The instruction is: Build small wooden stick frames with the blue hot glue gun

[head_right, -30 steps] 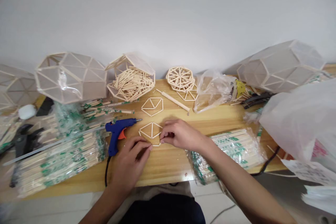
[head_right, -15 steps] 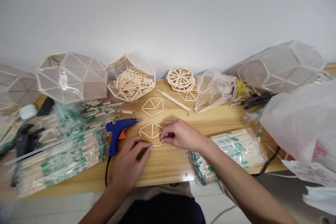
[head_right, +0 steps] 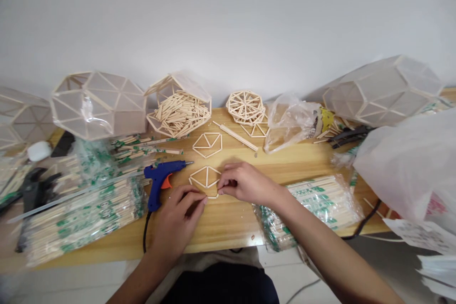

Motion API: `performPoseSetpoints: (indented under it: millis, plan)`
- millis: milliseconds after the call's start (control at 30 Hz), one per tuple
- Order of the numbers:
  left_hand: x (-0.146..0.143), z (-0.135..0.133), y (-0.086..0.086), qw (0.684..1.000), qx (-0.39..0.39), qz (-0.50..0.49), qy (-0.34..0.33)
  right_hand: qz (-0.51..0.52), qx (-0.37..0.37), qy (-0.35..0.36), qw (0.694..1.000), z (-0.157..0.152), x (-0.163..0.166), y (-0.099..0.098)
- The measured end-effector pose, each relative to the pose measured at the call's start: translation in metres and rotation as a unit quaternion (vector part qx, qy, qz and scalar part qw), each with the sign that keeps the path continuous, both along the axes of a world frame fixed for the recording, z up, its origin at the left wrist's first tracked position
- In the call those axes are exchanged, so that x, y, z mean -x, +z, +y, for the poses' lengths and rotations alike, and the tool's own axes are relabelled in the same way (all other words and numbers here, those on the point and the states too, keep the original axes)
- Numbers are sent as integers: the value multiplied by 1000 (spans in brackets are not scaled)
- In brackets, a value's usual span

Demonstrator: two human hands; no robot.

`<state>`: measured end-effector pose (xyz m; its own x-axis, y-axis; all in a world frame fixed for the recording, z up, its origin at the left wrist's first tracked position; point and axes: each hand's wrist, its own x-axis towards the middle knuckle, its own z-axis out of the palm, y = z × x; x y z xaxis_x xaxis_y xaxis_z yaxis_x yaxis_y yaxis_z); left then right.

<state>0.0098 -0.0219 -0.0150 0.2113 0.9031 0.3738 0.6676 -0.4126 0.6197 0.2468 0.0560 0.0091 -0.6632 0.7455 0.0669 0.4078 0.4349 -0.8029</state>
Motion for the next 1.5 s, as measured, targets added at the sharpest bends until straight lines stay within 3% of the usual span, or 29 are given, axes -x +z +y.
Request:
performPoseSetpoints:
  millis: [867,1067,1267,1500]
  plan:
    - [0,0,0,1000,16,2,3,14,19,-3,1000,0,0,2]
    - [1,0,0,1000,24,-1,-1,54,28,-85,995,3,-3,3]
    - [2,0,-2,999,14,-31,11,-47,-39,-181,982,20,-4,16]
    - [5,0,5,991,63,-112,25,-100,-102,-128,981,56,2,14]
